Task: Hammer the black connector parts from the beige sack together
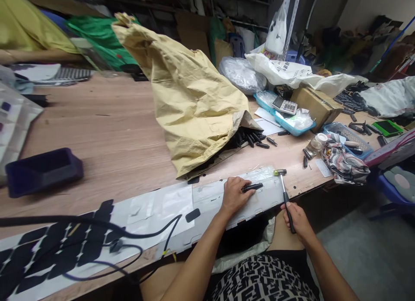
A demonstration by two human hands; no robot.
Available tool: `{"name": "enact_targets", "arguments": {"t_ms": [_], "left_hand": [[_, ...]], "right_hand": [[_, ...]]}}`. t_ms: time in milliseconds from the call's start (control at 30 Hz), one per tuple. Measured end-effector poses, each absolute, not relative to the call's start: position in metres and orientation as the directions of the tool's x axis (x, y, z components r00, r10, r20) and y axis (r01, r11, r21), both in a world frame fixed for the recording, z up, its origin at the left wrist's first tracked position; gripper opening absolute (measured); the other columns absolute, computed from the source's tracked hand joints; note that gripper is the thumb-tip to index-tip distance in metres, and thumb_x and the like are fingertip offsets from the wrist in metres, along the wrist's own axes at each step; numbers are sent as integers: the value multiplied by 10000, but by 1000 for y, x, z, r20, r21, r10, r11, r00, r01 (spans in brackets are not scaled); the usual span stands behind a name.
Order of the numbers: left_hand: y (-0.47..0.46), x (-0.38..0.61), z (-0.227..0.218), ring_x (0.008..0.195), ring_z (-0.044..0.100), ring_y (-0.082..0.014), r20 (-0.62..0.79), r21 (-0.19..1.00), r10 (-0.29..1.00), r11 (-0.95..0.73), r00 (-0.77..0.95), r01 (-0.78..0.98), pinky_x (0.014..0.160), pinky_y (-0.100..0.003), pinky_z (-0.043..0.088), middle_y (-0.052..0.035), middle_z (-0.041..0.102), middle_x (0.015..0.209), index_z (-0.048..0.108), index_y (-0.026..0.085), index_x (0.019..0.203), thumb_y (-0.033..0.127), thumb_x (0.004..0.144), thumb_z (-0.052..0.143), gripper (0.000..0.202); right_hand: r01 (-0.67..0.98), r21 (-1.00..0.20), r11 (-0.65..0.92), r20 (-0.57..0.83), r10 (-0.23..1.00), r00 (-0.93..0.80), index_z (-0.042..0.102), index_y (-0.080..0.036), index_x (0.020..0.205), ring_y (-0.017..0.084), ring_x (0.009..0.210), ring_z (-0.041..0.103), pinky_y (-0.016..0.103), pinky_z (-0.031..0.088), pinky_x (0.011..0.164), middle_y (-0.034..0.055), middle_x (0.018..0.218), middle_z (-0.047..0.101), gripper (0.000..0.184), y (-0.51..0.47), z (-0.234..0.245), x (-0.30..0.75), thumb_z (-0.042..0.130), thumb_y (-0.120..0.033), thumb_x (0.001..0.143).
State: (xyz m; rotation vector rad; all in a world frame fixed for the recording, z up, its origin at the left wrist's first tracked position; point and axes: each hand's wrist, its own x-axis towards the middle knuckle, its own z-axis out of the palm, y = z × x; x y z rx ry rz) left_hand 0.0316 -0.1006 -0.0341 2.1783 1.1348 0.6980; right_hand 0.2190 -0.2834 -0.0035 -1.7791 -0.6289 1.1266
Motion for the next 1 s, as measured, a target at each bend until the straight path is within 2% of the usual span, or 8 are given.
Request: {"name": "enact_targets", "arguments": {"t_ms": [67, 167, 400, 533, 600, 767, 1000], "left_hand": [[-99, 31, -35, 1004, 543, -245, 180, 709, 846, -465, 502, 530, 933, -405, 400, -38, 698, 948, 751, 255, 1012, 325, 808, 717, 218], [-98, 30, -35, 985, 547, -241, 179, 717, 846, -461, 502, 522, 921, -400, 408, -37, 696, 922, 757, 249, 989, 322, 811, 705, 198], [-100, 30, -33, 962, 538, -235, 156, 720, 865, -431, 478, 544, 888, -379, 411, -25, 684, 862, 762, 259, 946, 316, 787, 733, 171], [-99, 31, -31, 963, 535, -228, 140, 741, 869, -410, 474, 532, 895, -373, 406, -15, 683, 849, 773, 272, 929, 311, 766, 753, 168], [-98, 32, -31, 964, 534, -226, 135, 740, 872, -405, 471, 537, 897, -375, 403, -11, 683, 849, 776, 282, 931, 312, 766, 752, 169], [-98, 33, -31, 965, 533, -230, 133, 739, 874, -401, 467, 541, 901, -386, 395, -14, 681, 844, 782, 293, 923, 311, 769, 745, 160], [-98, 32, -30, 968, 520, -230, 138, 745, 870, -405, 473, 530, 896, -388, 394, -15, 676, 841, 777, 280, 909, 303, 770, 742, 145]], "right_hand": [[71, -912, -404, -314, 799, 512, 612, -178, 900, 99, 413, 397, 212, 328, 400, -62, 522, 461, 520, -291, 0, 217, 490, -683, 873], [272, -904, -330, -168, 860, 482, 618, -190, 974, 123, 489, 485, 227, 399, 464, -26, 605, 535, 420, -302, 7, 212, 459, -578, 950], [607, -750, -260, -39, 935, 353, 664, -194, 1021, 196, 671, 638, 274, 503, 634, 52, 737, 667, 356, -307, 18, 194, 417, -449, 986], [649, -731, -211, 25, 942, 335, 649, -193, 1119, 235, 871, 690, 313, 531, 797, 102, 948, 722, 362, -302, 12, 187, 391, -418, 1000], [663, -722, -199, 40, 944, 327, 638, -195, 1149, 246, 912, 691, 332, 530, 844, 111, 990, 724, 360, -301, 7, 186, 388, -409, 1003], [682, -693, -232, 24, 939, 343, 654, -196, 1094, 246, 835, 693, 333, 540, 810, 98, 896, 725, 366, -299, -1, 187, 380, -421, 1005], [682, -706, -192, 35, 952, 304, 645, -199, 1089, 222, 792, 684, 299, 527, 763, 80, 892, 720, 332, -300, 3, 178, 394, -400, 1007]]}}
